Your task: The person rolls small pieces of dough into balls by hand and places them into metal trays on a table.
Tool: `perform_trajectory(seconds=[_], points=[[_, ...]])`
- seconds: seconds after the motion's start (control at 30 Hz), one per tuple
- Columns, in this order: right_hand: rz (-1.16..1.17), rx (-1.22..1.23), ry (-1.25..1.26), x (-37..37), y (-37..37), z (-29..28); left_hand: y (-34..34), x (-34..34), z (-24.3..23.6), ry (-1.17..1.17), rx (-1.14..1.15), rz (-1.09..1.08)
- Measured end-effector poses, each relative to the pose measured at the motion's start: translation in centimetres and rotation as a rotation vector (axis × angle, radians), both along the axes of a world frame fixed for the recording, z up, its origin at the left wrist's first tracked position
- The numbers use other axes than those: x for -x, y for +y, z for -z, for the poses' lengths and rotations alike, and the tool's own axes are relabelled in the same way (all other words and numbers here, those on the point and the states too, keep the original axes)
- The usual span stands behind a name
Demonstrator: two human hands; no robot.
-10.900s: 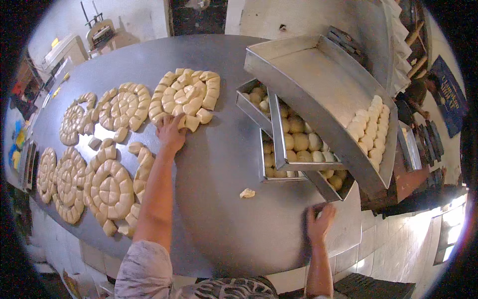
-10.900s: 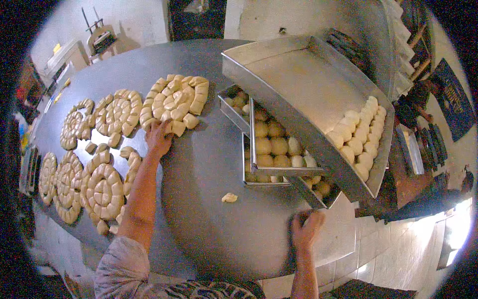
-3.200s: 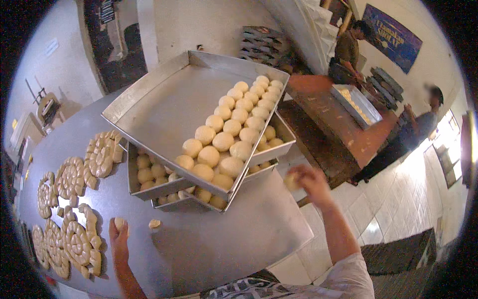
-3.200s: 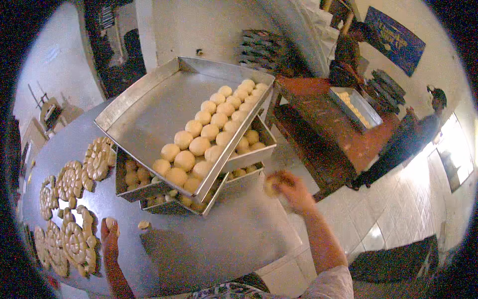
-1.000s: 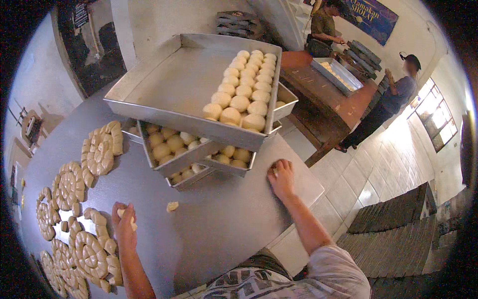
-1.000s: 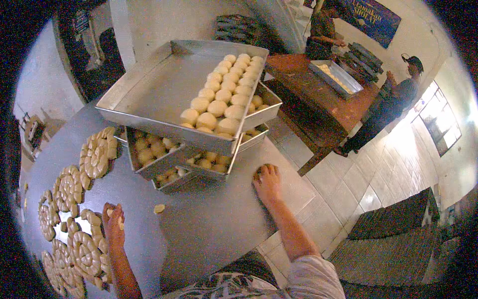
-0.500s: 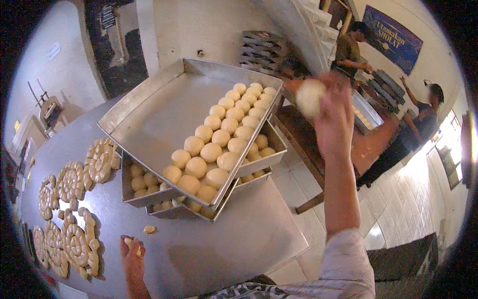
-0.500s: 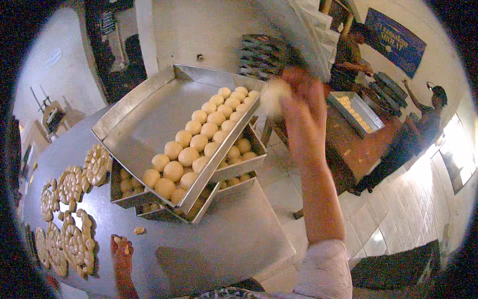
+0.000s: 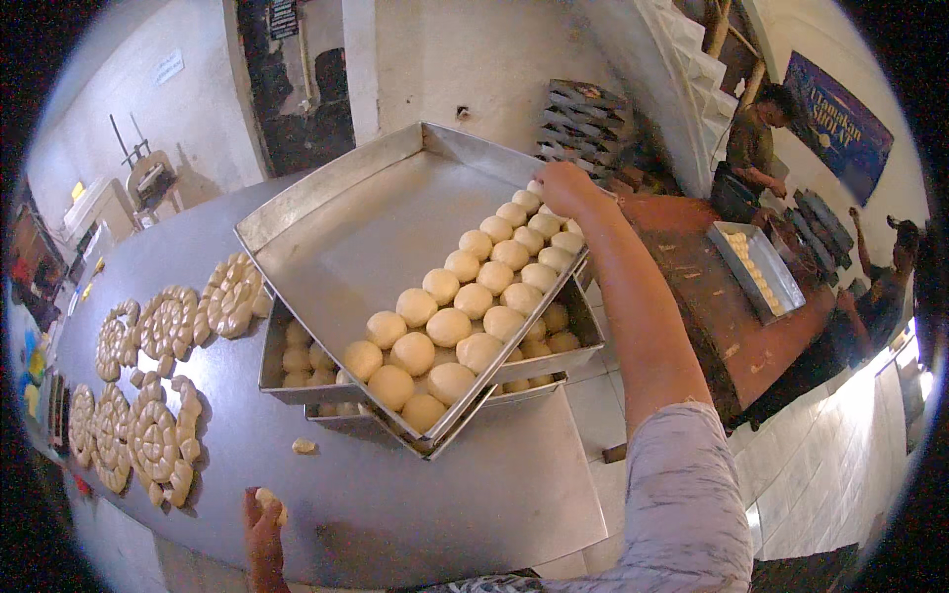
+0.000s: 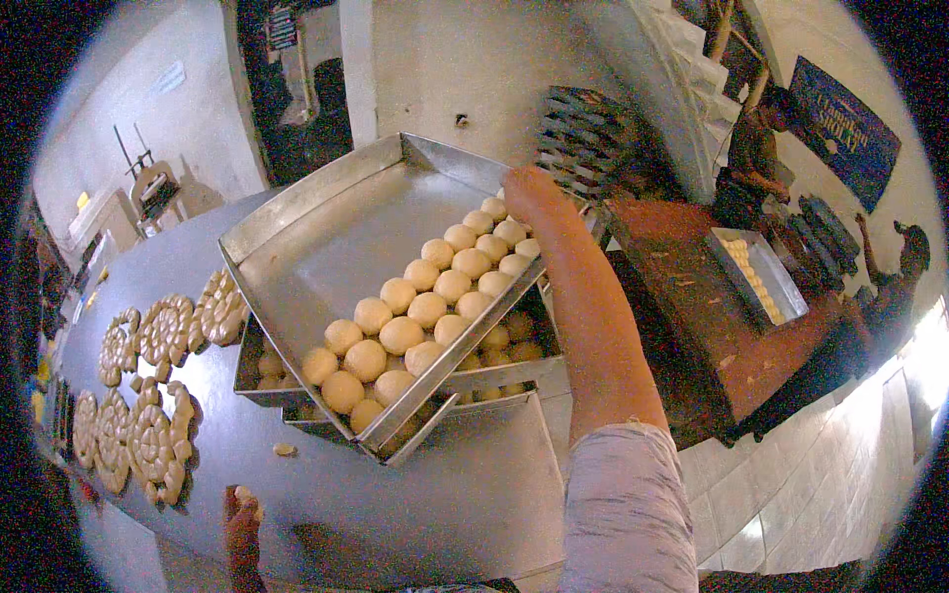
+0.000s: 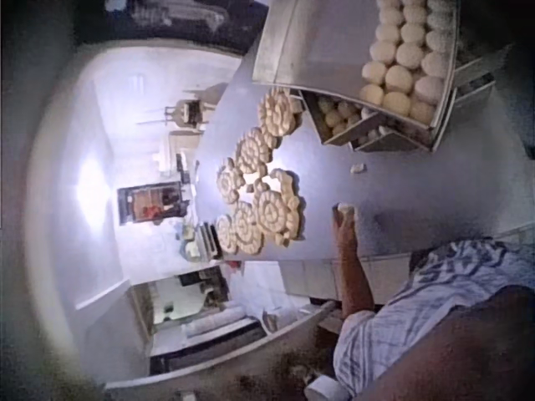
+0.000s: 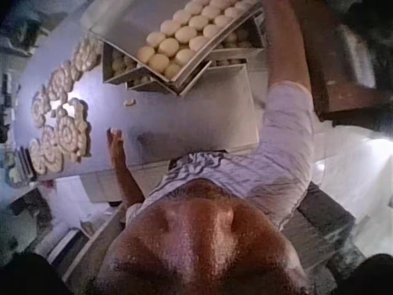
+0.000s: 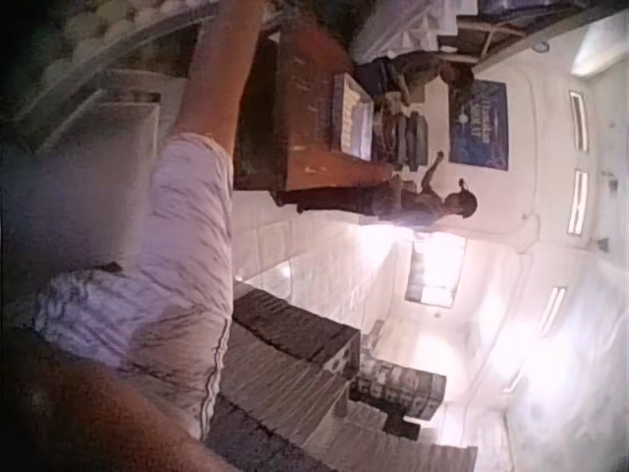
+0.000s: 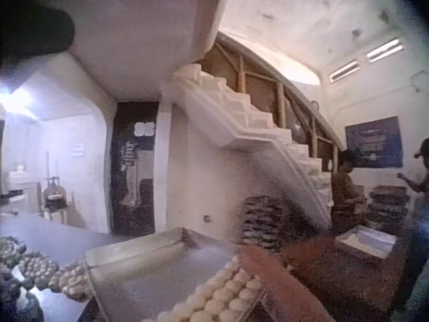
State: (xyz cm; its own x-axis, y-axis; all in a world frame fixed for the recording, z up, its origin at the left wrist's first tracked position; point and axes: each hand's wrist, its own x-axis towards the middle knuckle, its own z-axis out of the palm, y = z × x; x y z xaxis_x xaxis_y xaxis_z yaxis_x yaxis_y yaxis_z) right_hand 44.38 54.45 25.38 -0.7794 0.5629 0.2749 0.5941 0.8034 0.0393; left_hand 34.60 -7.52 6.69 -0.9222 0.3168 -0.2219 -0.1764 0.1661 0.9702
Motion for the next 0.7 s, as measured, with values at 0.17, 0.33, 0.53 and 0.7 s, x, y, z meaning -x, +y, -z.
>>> perform_trajectory(seconds=[0.17,0.33,0.53,0.7], points=[[-0.101,0.153,-0.158,-1.6,1.2,0.1,1.3,-0.2,-0.1,0.027,0.173,0.050],[-0.322,0.329,0.845,-3.7,-13.6,-5.6,0.1,0.3,-0.7,-0.117,-0.112,0.256],[-0.990,0.783,0.282,-7.6,-38.7,5.8,4.6,-0.7,-3.6,-0.427,-0.415,0.997],[-0.030,1.133,0.466,-5.6,-43.1,17.4,4.4,7.9,0.4,-0.178,-0.018,1.159]])
